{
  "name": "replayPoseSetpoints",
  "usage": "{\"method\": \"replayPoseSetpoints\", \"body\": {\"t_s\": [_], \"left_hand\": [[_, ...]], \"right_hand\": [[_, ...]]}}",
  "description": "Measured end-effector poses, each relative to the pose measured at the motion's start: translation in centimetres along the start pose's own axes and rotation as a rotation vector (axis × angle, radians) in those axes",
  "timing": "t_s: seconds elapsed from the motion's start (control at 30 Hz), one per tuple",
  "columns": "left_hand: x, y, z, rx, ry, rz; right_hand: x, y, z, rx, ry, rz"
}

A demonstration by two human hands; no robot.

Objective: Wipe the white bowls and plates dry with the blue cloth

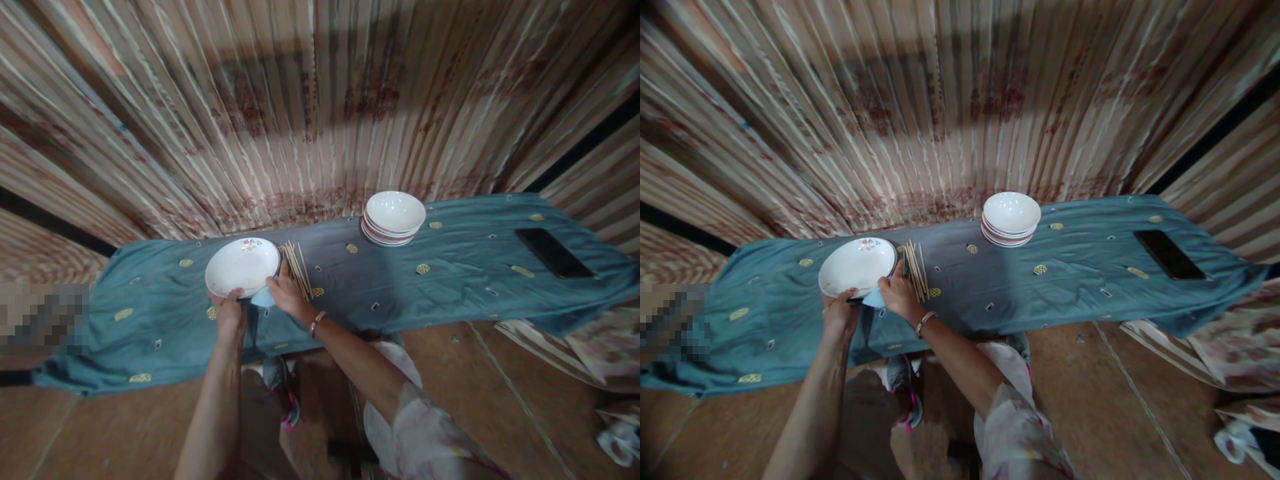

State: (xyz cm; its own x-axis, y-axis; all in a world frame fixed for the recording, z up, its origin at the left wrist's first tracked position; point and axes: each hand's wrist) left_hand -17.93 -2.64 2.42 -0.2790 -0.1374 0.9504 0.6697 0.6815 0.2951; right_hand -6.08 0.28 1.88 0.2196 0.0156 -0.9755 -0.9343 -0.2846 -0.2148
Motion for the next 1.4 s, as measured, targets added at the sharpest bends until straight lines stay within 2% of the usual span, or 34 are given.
{"method": "replayPoseSetpoints", "body": {"t_s": [0.07, 0.13, 0.27, 0.4, 0.5, 0.7, 0.83, 0.93, 1.03, 1.17, 1.4], "left_hand": [[-0.2, -0.2, 0.2, 0.037, 0.02, 0.022], [-0.5, -0.6, 0.4, 0.045, 0.049, 0.035], [-0.8, -1.2, 0.7, -0.02, 0.107, 0.066], [-0.5, -1.3, 0.6, -0.016, 0.126, 0.126], [-0.2, -1.2, 0.4, -0.023, 0.133, 0.136], [-0.3, -1.3, 0.3, -0.007, 0.156, 0.175], [0.0, -1.1, 0.4, -0.018, 0.21, 0.17], [0.7, -0.6, 0.4, 0.023, 0.214, 0.118], [1.4, -0.2, 0.5, -0.005, 0.222, 0.029], [2.1, 0.0, 0.6, -0.059, 0.246, -0.031], [4.1, -0.2, 0.2, -0.061, 0.198, -0.056]], "right_hand": [[-0.8, -0.1, -0.3, -0.03, 0.02, -0.307], [-1.3, -0.3, -0.6, -0.054, 0.016, -0.468], [-1.3, -0.5, -0.6, -0.041, -0.004, -0.493], [-0.5, -0.2, -0.5, -0.032, -0.067, -0.524], [-0.1, 0.2, -0.6, -0.002, -0.113, -0.491], [0.4, 0.6, -0.6, 0.011, -0.056, -0.353], [0.8, 0.7, -0.6, 0.012, -0.115, -0.29], [1.0, 0.8, -0.7, 0.011, -0.086, -0.219], [1.2, 1.0, -0.6, 0.037, -0.06, -0.154], [1.8, 1.2, -0.4, 0.07, -0.075, -0.093], [1.8, 0.5, -0.9, 0.08, -0.135, -0.084]]}}
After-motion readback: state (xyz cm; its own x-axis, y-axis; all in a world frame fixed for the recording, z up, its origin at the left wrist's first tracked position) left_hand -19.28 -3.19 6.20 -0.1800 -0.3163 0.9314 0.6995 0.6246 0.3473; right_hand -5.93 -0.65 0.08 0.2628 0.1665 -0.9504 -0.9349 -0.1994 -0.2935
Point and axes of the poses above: each hand's wrist, its own z-axis towards the middle knuckle, its own y-axis out of the palm, x = y × z, and after that the axes turned 4 degrees about -y, right-handed
